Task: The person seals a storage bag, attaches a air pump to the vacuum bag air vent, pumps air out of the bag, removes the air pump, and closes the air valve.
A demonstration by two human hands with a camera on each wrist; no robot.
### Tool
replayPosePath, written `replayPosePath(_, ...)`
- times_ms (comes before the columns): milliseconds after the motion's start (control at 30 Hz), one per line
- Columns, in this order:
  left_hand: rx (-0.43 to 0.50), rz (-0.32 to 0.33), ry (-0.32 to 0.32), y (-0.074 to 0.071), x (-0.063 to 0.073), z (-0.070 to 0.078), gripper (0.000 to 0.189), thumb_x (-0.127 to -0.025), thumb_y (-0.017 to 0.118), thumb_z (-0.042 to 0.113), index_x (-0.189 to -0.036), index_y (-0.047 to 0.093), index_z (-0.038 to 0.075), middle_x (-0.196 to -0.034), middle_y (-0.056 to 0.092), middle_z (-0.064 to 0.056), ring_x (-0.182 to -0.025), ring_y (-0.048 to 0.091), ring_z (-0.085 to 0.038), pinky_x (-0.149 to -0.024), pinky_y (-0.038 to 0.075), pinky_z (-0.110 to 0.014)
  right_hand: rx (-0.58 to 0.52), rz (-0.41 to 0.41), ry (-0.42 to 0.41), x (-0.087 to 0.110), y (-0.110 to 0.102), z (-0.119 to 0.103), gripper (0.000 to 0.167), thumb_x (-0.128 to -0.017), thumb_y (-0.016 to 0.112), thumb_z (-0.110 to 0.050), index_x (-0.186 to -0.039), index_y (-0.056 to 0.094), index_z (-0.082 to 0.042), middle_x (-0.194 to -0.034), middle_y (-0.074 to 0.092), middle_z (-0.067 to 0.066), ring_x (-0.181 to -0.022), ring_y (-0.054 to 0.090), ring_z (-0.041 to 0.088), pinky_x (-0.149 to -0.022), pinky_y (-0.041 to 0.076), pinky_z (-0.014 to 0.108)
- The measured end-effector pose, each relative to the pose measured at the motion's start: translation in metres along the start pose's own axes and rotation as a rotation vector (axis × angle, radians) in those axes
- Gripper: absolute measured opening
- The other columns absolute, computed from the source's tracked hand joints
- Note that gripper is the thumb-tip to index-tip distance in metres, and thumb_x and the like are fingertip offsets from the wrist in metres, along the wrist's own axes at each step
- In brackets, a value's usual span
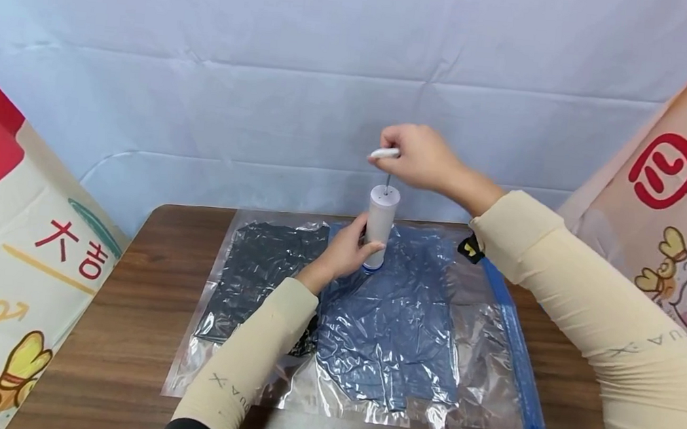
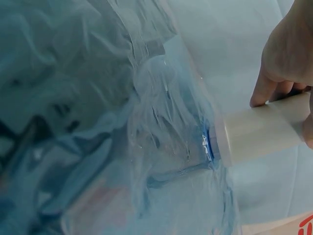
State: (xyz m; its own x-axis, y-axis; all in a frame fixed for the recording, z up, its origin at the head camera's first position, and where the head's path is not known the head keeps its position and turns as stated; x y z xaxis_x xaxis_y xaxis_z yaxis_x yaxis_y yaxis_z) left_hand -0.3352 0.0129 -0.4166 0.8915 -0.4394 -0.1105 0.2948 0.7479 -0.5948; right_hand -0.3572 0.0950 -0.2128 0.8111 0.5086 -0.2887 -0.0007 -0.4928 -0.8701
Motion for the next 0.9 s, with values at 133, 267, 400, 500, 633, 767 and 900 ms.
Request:
replayPosePath(133, 0.005, -0.006, -0.003, 0.001, -0.001, 0.002, 0.065, -0.103, 0.063, 0.024, -0.156, 0.03, 0.007, -0.15, 0.048, -0.016, -0.138, 0.049, -0.028, -0.113, 0.043, -0.036, 0.009, -0.03, -0.006, 0.009, 0.025, 0.012, 0.025, -0.096, 0.066, -0.013, -0.076, 0.051, -0.01, -0.068, 0.048, 0.004, -0.06, 0.044, 0.022, -0.06, 0.037, 0.034)
replayPosePath(267, -0.014, -0.005, -0.005, 0.002, -0.003, 0.003, 0.062, -0.103, 0.063, 0.025, -0.153, 0.033, 0.006, -0.147, 0.05, -0.015, -0.136, 0.051, -0.028, -0.111, 0.044, -0.036, 0.004, -0.008, -0.01, 0.014, 0.037, 0.02, 0.018, -0.093, 0.064, -0.006, -0.079, 0.053, -0.01, -0.068, 0.05, 0.004, -0.06, 0.044, 0.021, -0.059, 0.038, 0.033)
replayPosePath(400, -0.012, -0.005, 0.008, 0.001, -0.003, 0.002, 0.061, -0.103, 0.063, 0.025, -0.153, 0.033, 0.006, -0.147, 0.051, -0.015, -0.136, 0.052, -0.028, -0.111, 0.045, -0.037, -0.008, 0.026, -0.012, 0.017, 0.038, 0.022, 0.016, -0.091, 0.063, -0.005, -0.078, 0.054, -0.01, -0.067, 0.05, 0.004, -0.059, 0.043, 0.021, -0.059, 0.037, 0.033)
replayPosePath(500, -0.011, -0.003, 0.002, 0.0, -0.002, 0.0, 0.062, -0.103, 0.063, 0.025, -0.154, 0.032, 0.007, -0.147, 0.05, -0.015, -0.136, 0.052, -0.028, -0.111, 0.045, -0.037, -0.004, 0.034, -0.027, 0.014, 0.037, 0.018, 0.017, -0.09, 0.064, -0.005, -0.077, 0.054, -0.01, -0.066, 0.05, 0.004, -0.059, 0.043, 0.021, -0.059, 0.037, 0.033)
replayPosePath(633, -0.024, -0.002, -0.006, 0.0, -0.002, 0.001, 0.063, -0.103, 0.062, 0.024, -0.155, 0.031, 0.006, -0.147, 0.05, -0.016, -0.135, 0.052, -0.028, -0.11, 0.045, -0.037, 0.039, 0.051, -0.053, 0.009, 0.029, 0.011, 0.022, -0.088, 0.065, -0.004, -0.073, 0.051, -0.011, -0.064, 0.047, 0.003, -0.059, 0.043, 0.021, -0.057, 0.037, 0.033)
replayPosePath(767, -0.021, -0.008, -0.019, 0.004, -0.003, 0.002, 0.063, -0.103, 0.062, 0.026, -0.155, 0.031, 0.006, -0.147, 0.05, -0.016, -0.135, 0.052, -0.029, -0.11, 0.045, -0.036, 0.073, 0.067, -0.057, 0.005, 0.017, 0.006, 0.023, -0.087, 0.064, -0.003, -0.071, 0.05, -0.011, -0.062, 0.046, 0.003, -0.057, 0.043, 0.021, -0.056, 0.036, 0.033)
replayPosePath(900, -0.024, -0.016, -0.034, 0.006, -0.003, 0.001, 0.063, -0.103, 0.062, 0.028, -0.154, 0.031, 0.007, -0.148, 0.05, -0.016, -0.136, 0.052, -0.028, -0.11, 0.045, -0.034, 0.058, 0.073, -0.043, 0.0, 0.005, 0.0, 0.022, -0.088, 0.062, -0.002, -0.07, 0.051, -0.011, -0.061, 0.047, 0.004, -0.057, 0.043, 0.021, -0.057, 0.035, 0.032)
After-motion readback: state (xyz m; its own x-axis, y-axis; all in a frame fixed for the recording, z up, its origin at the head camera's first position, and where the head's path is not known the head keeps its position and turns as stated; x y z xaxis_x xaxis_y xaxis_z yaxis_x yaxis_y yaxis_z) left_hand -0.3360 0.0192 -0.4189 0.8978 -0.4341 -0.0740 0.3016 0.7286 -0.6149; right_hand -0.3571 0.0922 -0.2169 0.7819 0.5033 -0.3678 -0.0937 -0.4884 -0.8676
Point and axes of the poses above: each hand's wrist, its own x-axis away from the middle knuckle, its own y-axis out of the palm, z = x × y, the point moved 9 cm from there along -x, towards the middle knuckle
